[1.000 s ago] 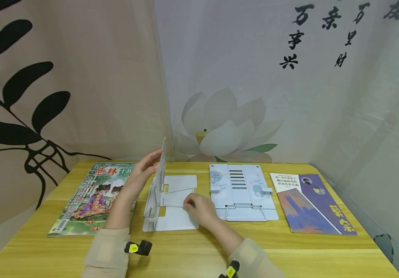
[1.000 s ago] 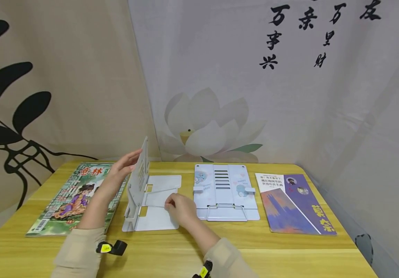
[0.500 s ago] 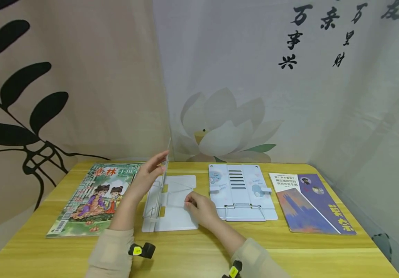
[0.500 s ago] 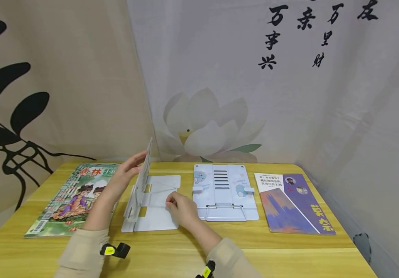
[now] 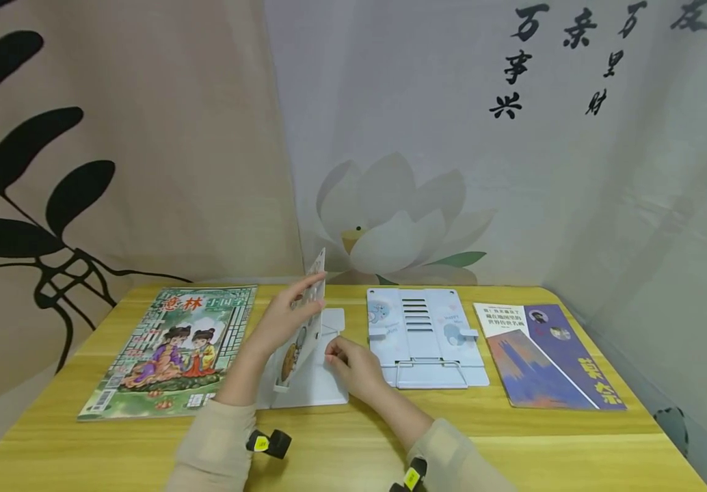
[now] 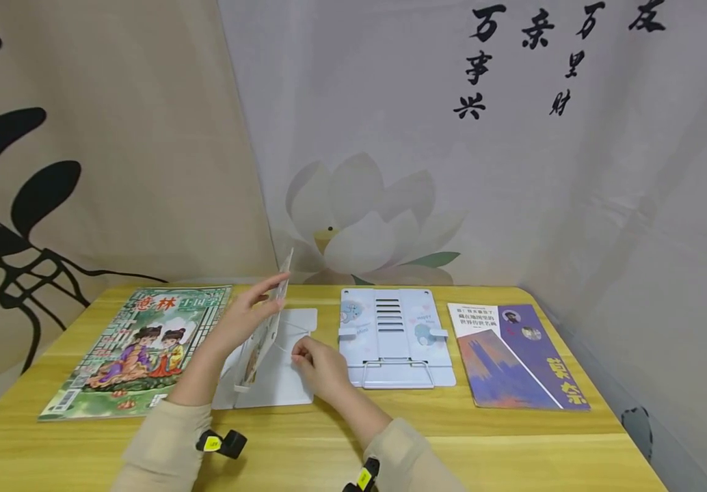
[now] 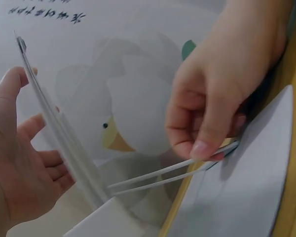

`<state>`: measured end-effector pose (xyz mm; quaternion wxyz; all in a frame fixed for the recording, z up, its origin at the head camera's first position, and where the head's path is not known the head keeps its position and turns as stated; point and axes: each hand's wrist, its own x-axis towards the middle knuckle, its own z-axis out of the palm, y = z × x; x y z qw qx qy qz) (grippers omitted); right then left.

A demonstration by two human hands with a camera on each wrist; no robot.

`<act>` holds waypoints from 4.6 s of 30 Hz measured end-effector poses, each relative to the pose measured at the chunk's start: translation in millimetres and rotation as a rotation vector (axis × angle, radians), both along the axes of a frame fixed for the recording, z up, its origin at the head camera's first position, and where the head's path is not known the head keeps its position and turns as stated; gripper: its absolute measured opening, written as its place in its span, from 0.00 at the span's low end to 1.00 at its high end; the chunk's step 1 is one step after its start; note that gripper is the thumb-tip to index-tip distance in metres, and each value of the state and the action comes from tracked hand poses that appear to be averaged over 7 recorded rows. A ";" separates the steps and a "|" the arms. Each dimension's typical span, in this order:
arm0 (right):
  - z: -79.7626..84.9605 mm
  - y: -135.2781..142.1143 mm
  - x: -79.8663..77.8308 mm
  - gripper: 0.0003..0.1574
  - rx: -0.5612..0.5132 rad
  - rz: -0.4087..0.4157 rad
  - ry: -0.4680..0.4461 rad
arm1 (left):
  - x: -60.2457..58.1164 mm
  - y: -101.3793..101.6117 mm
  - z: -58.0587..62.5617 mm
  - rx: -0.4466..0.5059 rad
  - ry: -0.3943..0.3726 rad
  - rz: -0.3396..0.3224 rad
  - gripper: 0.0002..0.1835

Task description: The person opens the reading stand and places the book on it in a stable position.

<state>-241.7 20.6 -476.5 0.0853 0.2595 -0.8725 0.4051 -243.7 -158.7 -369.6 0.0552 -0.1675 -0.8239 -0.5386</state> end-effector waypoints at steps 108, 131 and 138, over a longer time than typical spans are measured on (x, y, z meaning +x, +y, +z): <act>87.2 49.8 -36.9 0.28 -0.418 0.095 -0.062 | -13.4 -79.1 -9.7 -0.053 0.164 0.392 0.26; 88.9 41.2 -89.0 0.29 -0.416 0.086 -0.080 | -46.6 -78.0 -12.3 0.027 0.174 0.447 0.25; 87.9 38.5 -90.6 0.30 -0.415 0.067 -0.054 | -48.5 -78.6 -11.1 0.031 0.158 0.454 0.26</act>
